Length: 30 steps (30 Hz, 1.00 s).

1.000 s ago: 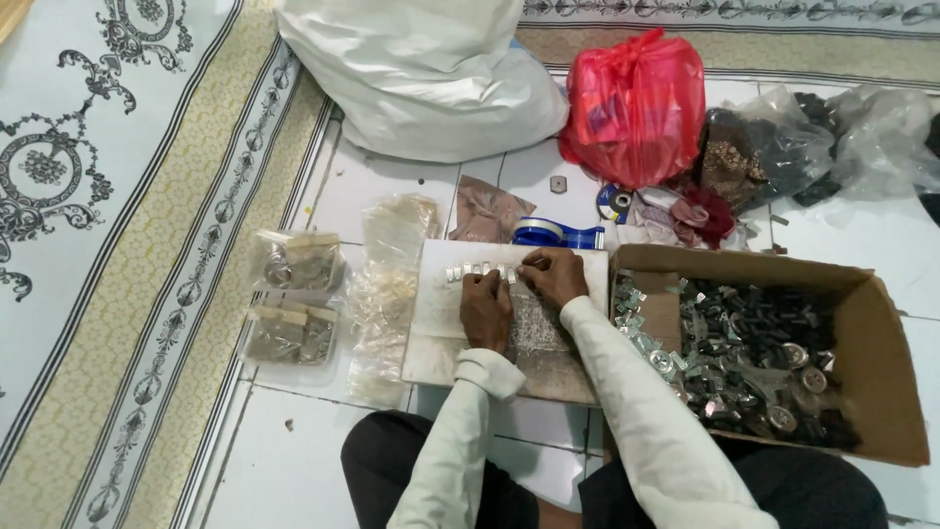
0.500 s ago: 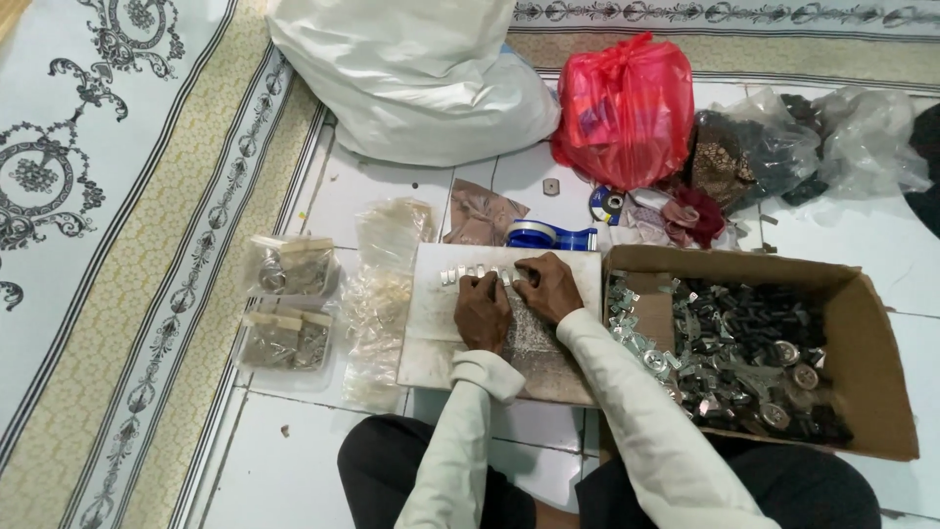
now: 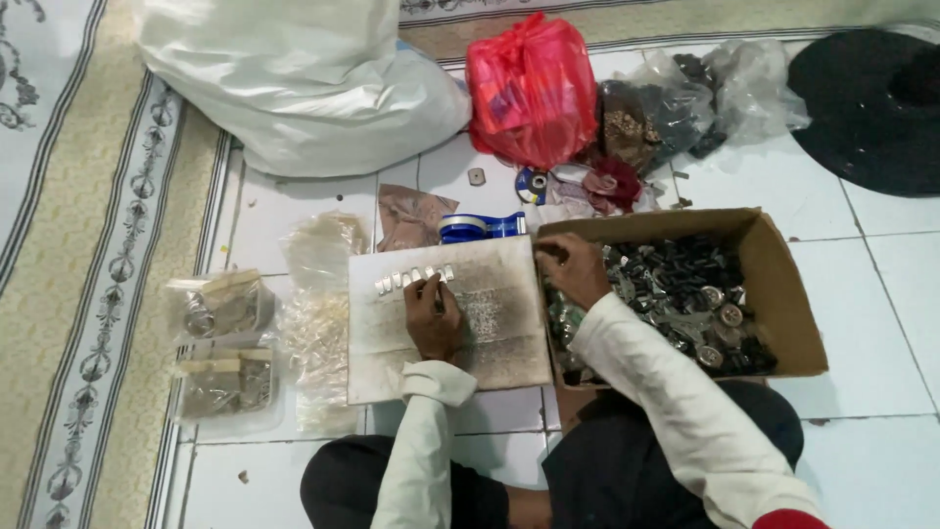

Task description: The person is picking small metal components from a large box and placing them into individual plastic bags.

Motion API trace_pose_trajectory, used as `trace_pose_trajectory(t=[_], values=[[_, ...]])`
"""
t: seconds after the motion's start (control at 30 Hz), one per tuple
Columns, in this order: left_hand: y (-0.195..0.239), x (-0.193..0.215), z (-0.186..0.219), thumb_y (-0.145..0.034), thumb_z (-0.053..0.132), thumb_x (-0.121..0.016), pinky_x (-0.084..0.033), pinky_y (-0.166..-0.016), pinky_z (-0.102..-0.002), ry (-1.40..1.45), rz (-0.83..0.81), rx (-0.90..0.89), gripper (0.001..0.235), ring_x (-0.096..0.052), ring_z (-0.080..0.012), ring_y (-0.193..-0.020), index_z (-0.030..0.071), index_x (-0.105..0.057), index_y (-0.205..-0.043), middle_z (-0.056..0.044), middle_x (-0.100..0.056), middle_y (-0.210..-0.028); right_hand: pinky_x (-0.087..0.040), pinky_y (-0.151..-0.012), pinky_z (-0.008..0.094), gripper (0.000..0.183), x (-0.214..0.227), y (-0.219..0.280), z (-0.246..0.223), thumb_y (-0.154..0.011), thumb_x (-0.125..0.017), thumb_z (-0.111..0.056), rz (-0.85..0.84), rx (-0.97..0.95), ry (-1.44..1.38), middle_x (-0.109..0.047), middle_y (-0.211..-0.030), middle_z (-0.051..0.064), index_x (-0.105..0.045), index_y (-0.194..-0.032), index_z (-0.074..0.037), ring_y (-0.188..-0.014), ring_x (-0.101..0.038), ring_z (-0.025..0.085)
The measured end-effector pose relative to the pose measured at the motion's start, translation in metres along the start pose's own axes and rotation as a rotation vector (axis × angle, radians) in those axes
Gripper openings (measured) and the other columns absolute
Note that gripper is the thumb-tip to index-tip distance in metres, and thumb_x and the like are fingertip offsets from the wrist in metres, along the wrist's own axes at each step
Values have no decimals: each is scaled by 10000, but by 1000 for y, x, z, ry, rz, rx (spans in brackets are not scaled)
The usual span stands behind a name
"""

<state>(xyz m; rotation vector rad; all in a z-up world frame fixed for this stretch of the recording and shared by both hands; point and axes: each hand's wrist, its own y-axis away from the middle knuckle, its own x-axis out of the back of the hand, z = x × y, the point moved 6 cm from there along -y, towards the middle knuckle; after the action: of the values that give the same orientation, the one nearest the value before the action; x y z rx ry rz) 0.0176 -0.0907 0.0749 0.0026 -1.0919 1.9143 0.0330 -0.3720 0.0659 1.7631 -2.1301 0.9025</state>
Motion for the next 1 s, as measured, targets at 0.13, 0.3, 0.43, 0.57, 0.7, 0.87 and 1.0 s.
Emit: trace_pose_trajectory(t=[0.13,0.3,0.43,0.57,0.7,0.87,1.0], values=[[33,-37,66,-876,-51,-676,-594,-644,-385,151,-83,-169,193,-700,-366,-779,42,-734,-1035,-137,-602,-985,-578,-891,551,282,47,28,58,-920,-729,-99,-150,-147,6,-729,-1078,276,-743,-1194,-33,-1053,-686,483],[78,-119,148,-858,-84,-636,-622,-583,-436,-82,-879,-260,272,-745,-361,-821,30,-652,-1104,-146,-629,-1068,-541,-1012,576,361,25,60,87,-931,-675,-306,-443,-120,367,-711,-1218,197,-709,-1253,-147,-1173,-660,444],[121,-192,106,-860,43,-683,-606,-560,-423,-343,-1072,-309,51,-765,-328,-746,75,-705,-827,-116,-701,-837,-481,-1054,514,658,3,68,100,-1046,-228,-612,-313,-221,-110,-673,-1284,179,-640,-1289,-160,-1210,-618,358],[119,-188,113,-862,133,-696,-583,-570,-344,-581,-1177,-512,105,-761,-275,-784,151,-752,-774,-89,-750,-797,-517,-847,436,261,7,68,68,-1005,-547,-182,-433,115,629,-600,-1186,143,-585,-1241,-78,-1066,-611,345],[120,-184,110,-862,145,-671,-570,-570,-335,-549,-1201,-472,112,-748,-249,-784,140,-767,-804,-71,-757,-798,-451,-530,382,92,-21,76,129,-1003,-506,-144,-398,105,596,-547,-933,38,-595,-989,-129,-747,-578,252],[117,-190,102,-830,104,-718,-555,-531,-322,-465,-1099,-417,93,-727,-244,-677,108,-729,-738,-96,-727,-700,-485,-546,385,56,-8,77,87,-1011,-537,-113,-384,230,680,-559,-1046,34,-592,-1015,-123,-810,-614,279],[98,-159,102,-843,50,-662,-625,-680,-413,-168,-736,-202,193,-730,-330,-834,56,-636,-1034,-118,-635,-1098,-415,-541,370,380,-32,83,143,-1093,-240,-321,-315,116,568,-527,-921,55,-553,-1080,-105,-745,-557,237]])
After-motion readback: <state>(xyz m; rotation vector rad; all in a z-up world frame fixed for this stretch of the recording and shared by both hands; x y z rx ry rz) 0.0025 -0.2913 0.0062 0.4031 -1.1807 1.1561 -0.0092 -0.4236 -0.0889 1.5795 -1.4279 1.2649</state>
